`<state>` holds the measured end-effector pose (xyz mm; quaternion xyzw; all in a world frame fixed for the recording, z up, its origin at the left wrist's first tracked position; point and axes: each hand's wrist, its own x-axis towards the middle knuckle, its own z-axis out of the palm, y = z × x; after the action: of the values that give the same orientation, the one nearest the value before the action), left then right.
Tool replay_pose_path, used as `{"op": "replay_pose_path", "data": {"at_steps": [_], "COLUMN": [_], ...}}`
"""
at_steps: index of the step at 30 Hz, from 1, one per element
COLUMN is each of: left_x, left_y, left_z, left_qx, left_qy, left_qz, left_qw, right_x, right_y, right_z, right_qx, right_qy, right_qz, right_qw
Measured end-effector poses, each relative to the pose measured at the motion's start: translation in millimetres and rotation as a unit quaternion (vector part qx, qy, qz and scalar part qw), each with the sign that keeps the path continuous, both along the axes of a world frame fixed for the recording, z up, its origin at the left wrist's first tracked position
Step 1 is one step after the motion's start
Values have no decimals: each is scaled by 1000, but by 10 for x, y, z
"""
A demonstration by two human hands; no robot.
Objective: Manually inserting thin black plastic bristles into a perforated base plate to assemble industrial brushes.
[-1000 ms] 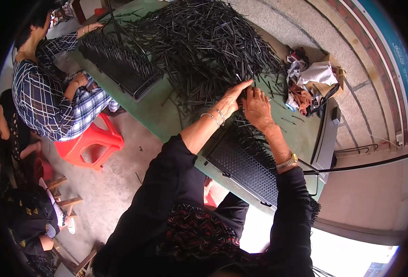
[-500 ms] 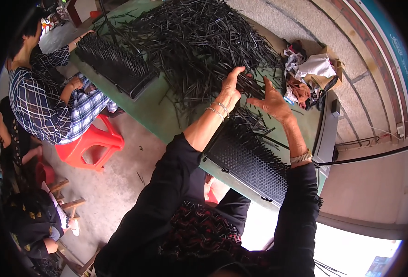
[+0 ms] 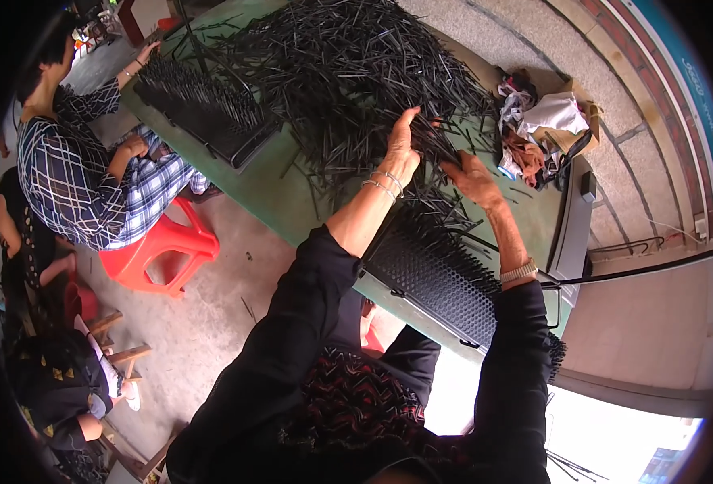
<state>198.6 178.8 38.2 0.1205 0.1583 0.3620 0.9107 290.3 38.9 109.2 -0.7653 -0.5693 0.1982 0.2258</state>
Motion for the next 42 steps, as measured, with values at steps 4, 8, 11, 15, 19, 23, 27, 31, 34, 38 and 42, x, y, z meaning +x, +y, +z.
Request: {"op": "replay_pose_path", "data": {"at_steps": [4, 8, 11, 15, 19, 23, 27, 31, 34, 38, 42], "left_x": [40, -177, -210, -434, -347, -266, -388, -413, -392, -423, -523], "left_y": [145, 418, 313, 119, -167, -322, -174, -93, -138, -158, -260], "left_z": [-88, -117, -36, -260, -258, -98, -197, -260, -291, -306, -320], "left_qx": [-20, -54, -23, 75, 84, 38, 49, 70, 15, 59, 99], "left_qy": [-7, -55, 9, 49, 28, -1, 32, 81, 55, 140, 126], "left_qz": [27, 62, 59, -85, -132, -104, -113, -155, -79, -76, -83], "left_qw": [999, 995, 998, 992, 987, 994, 992, 982, 995, 985, 984], "right_x": [115, 567, 945, 680, 448, 398, 113, -171, -308, -300, -327], "right_y": [-42, -255, -334, -123, 118, 280, 371, 360, 310, 348, 378], "right_z": [-79, -120, 40, 209, 98, -252, -404, -449, -437, -498, -527], "right_qx": [-31, 24, 31, 59, 75, 88, 111, 108, 144, 103, 37], "right_qy": [34, 119, 142, 286, 316, 173, 54, -84, -139, -169, -160], "right_qz": [5, -29, -89, -141, -126, -149, -152, -62, 0, -31, -93], "right_qw": [999, 992, 985, 946, 937, 970, 981, 989, 980, 980, 982]}}
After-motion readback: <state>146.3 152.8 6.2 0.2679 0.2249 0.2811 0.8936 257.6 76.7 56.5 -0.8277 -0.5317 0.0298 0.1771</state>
